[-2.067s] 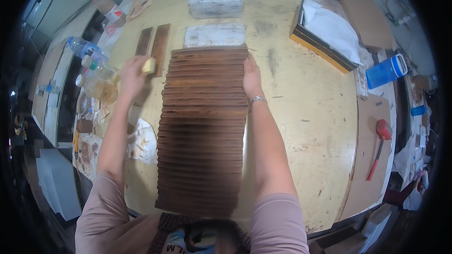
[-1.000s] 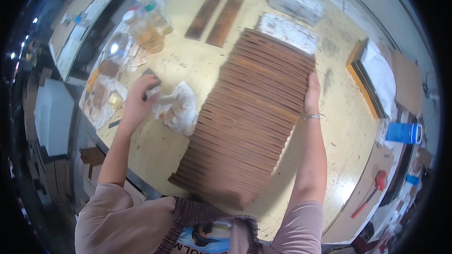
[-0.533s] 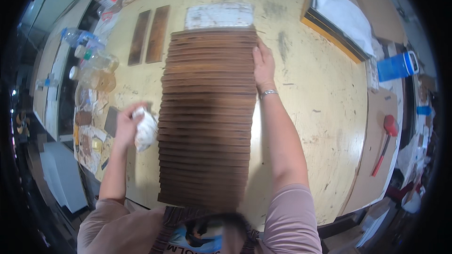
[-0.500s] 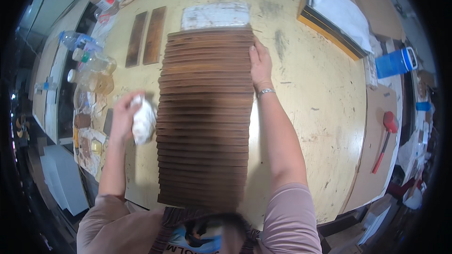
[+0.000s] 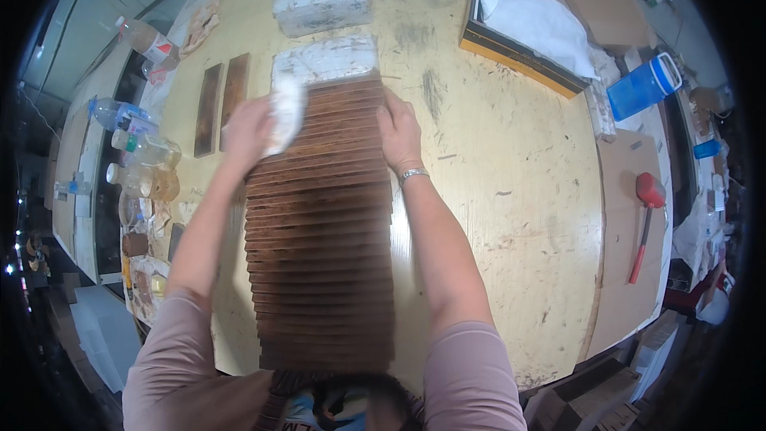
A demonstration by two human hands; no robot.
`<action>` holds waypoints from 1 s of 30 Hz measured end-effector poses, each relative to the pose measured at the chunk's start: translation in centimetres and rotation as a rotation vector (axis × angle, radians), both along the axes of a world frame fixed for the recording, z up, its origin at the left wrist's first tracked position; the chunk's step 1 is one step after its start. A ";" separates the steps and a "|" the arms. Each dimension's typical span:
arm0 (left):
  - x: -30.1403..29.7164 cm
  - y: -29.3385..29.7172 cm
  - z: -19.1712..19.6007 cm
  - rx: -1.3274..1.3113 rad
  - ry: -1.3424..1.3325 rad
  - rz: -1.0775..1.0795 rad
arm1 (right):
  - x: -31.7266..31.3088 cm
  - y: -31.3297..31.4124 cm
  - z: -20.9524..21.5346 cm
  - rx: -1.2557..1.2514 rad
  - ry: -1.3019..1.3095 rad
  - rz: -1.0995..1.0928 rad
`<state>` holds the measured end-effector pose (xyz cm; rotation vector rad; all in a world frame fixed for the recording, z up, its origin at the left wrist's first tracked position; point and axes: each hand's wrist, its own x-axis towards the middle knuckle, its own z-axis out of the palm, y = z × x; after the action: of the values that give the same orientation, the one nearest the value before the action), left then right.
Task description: The person applies a finish to a set of wooden slats using a sponge and wipes the surface with a white cloth.
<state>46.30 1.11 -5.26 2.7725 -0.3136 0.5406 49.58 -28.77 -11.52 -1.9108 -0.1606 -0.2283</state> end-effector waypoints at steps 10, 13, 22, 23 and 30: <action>4.3 -10.6 5.2 -0.273 0.491 -0.084 | 0.3 -0.2 -0.5 -0.040 0.015 0.007; 2.7 -8.7 1.1 0.036 -0.006 -0.145 | 0.1 -0.3 0.0 -0.003 -0.008 0.008; 4.6 -13.8 -0.4 0.167 -0.237 -0.143 | 0.1 0.4 0.2 -0.091 0.052 0.011; 5.0 -15.1 -0.4 0.163 -0.217 -0.156 | 0.4 0.4 -0.5 -0.072 -0.005 -0.037; 2.0 -5.9 1.6 0.232 0.019 0.006 | -0.3 0.1 0.7 -0.038 0.000 -0.027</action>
<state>48.35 -4.83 -3.65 3.0005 -0.3862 0.5075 49.25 -28.64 -10.79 -1.9518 -0.1404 -0.2452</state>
